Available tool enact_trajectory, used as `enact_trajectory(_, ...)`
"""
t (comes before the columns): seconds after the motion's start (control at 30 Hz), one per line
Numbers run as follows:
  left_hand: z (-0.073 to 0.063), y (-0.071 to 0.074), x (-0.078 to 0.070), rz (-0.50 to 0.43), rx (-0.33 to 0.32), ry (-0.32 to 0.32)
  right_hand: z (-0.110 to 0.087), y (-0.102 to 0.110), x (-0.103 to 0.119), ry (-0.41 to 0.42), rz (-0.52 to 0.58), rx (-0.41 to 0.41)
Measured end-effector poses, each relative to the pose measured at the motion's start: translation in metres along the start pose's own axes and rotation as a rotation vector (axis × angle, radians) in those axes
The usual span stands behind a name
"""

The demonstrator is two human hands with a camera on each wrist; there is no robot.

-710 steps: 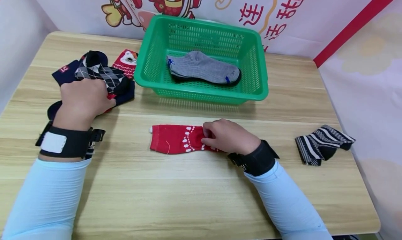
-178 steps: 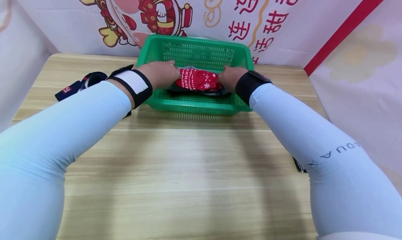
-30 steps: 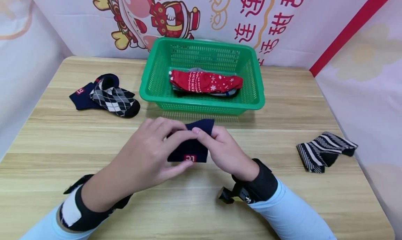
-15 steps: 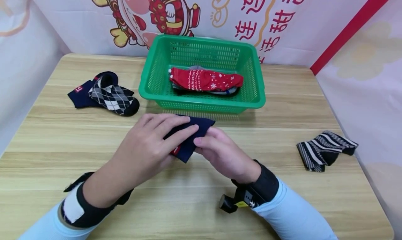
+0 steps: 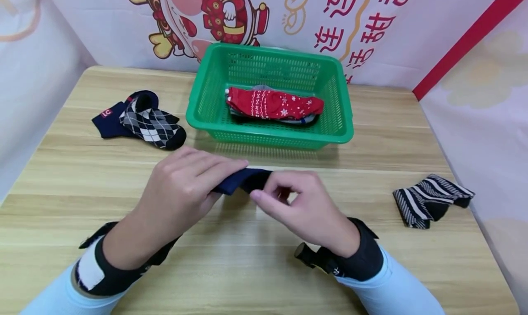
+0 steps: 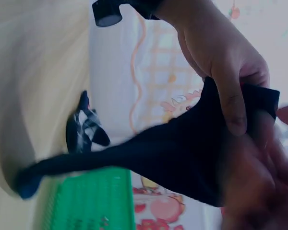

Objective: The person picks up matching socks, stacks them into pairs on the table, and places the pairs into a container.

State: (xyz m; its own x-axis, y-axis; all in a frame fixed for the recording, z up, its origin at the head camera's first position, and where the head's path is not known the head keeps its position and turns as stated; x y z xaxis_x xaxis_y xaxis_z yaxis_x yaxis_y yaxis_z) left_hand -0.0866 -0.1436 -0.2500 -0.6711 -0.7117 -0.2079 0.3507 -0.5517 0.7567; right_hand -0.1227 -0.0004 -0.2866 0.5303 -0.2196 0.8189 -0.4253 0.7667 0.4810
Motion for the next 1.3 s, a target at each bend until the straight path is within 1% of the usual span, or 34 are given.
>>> enact_trajectory(0.07,0.0,0.0,-0.001,-0.015,0.005,-0.004,-0.002,0.009,0.009,0.088,-0.07,-0.116)
enact_trajectory(0.1,0.0,-0.001,-0.002,-0.024,0.005,-0.01,-0.003,0.011,0.011,0.115,-0.107,-0.148)
enact_trajectory(0.13,-0.001,-0.001,-0.003,-0.036,0.007,-0.013,-0.003,0.011,0.012,0.137,-0.14,-0.158)
enact_trajectory(0.17,-0.001,-0.001,-0.004,-0.048,0.011,-0.015,-0.002,0.008,0.011,0.142,-0.161,-0.143)
enact_trajectory(0.23,-0.002,-0.001,-0.006,-0.071,0.01,-0.025,0.0,0.0,0.007,0.135,-0.174,-0.076)
enact_trajectory(0.33,-0.003,0.0,-0.01,-0.125,-0.008,-0.055,0.001,-0.013,0.002,0.127,-0.13,0.012)
enact_trajectory(0.4,-0.003,0.001,-0.012,-0.165,-0.014,-0.077,0.002,-0.019,-0.002,0.123,-0.09,0.041)
enact_trajectory(0.5,-0.003,0.001,-0.014,-0.221,-0.012,-0.094,0.002,-0.026,-0.008,0.096,-0.028,0.056)
enact_trajectory(0.57,-0.003,0.001,-0.014,-0.241,-0.003,-0.088,0.003,-0.028,-0.014,0.069,0.017,0.054)
enact_trajectory(0.77,-0.002,0.002,-0.011,-0.249,0.0,-0.069,0.007,-0.035,-0.033,-0.035,0.179,0.059)
enact_trajectory(0.87,-0.003,0.002,-0.01,-0.246,0.0,-0.052,0.008,-0.039,-0.042,-0.081,0.248,0.085)
enact_trajectory(0.97,-0.003,0.002,-0.008,-0.244,-0.013,-0.046,0.009,-0.042,-0.05,-0.113,0.288,0.111)
enact_trajectory(1.13,-0.002,0.003,-0.005,-0.246,-0.023,-0.032,0.012,-0.043,-0.059,-0.132,0.296,0.129)
enact_trajectory(1.2,-0.002,0.004,-0.003,-0.256,-0.031,-0.017,0.013,-0.042,-0.064,-0.134,0.27,0.124)
enact_trajectory(1.3,-0.002,0.008,-0.003,-0.273,-0.069,-0.016,0.015,-0.041,-0.07,-0.134,0.226,0.105)
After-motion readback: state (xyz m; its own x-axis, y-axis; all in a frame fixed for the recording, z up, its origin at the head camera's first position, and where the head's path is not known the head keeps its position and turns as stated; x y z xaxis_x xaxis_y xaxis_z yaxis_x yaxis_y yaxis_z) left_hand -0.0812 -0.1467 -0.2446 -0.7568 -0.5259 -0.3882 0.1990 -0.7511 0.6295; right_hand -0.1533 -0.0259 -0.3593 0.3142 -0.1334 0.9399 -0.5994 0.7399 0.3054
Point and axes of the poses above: each hand's wrist, its own z-axis towards the middle knuckle, its own y-axis out of the back of the hand, x = y × z, the point moved 8 cm from there along z, towards the middle knuckle
